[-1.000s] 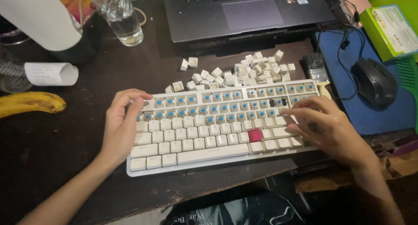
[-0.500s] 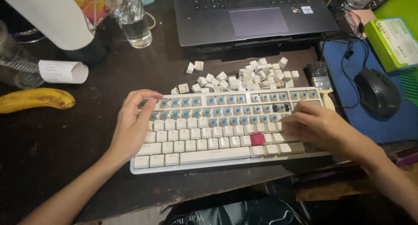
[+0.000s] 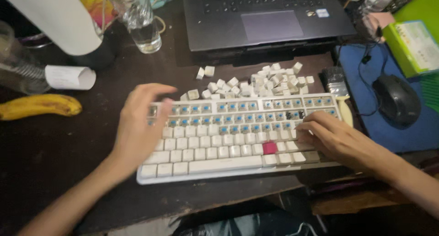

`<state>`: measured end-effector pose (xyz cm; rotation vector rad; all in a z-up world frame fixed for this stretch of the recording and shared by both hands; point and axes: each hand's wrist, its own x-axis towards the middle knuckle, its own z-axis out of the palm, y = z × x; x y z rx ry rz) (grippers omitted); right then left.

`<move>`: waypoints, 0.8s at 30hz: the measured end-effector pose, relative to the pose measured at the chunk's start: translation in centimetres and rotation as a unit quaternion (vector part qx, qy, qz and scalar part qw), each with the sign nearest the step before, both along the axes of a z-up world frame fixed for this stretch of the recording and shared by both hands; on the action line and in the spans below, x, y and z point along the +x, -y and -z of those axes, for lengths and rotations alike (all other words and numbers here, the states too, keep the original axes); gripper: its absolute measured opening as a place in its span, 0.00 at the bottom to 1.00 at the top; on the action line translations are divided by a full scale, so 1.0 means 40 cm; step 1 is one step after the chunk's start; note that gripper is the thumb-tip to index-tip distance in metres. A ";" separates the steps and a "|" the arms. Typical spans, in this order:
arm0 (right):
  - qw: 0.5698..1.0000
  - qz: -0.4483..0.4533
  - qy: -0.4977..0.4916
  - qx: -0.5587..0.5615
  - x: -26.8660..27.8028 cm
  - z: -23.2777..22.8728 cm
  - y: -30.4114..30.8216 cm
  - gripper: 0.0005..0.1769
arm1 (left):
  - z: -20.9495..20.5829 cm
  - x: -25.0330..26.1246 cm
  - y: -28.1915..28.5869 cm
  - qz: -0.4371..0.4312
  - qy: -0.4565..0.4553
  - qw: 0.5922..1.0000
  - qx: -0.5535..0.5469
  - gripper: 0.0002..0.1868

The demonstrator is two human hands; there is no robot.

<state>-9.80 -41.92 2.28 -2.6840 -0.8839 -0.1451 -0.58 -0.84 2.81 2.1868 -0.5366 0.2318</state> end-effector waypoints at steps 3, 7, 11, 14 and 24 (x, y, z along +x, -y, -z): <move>0.998 0.033 0.008 0.052 -0.002 -0.001 0.009 0.17 | 0.009 -0.045 0.150 0.208 0.054 0.976 -0.015 0.16; 0.982 0.157 -0.050 0.097 -0.024 0.009 0.023 0.23 | 0.057 -0.080 0.346 0.321 0.178 0.928 0.064 0.18; 0.986 0.112 0.045 0.116 -0.037 0.028 0.031 0.20 | 0.062 -0.059 0.446 0.318 0.152 0.934 0.063 0.21; 0.979 0.139 0.009 0.148 -0.042 0.038 0.029 0.21 | 0.056 -0.064 0.462 0.304 0.134 0.941 0.070 0.19; 0.981 0.144 0.030 0.125 -0.036 0.053 0.025 0.16 | 0.064 -0.091 0.517 0.247 0.161 0.937 0.191 0.12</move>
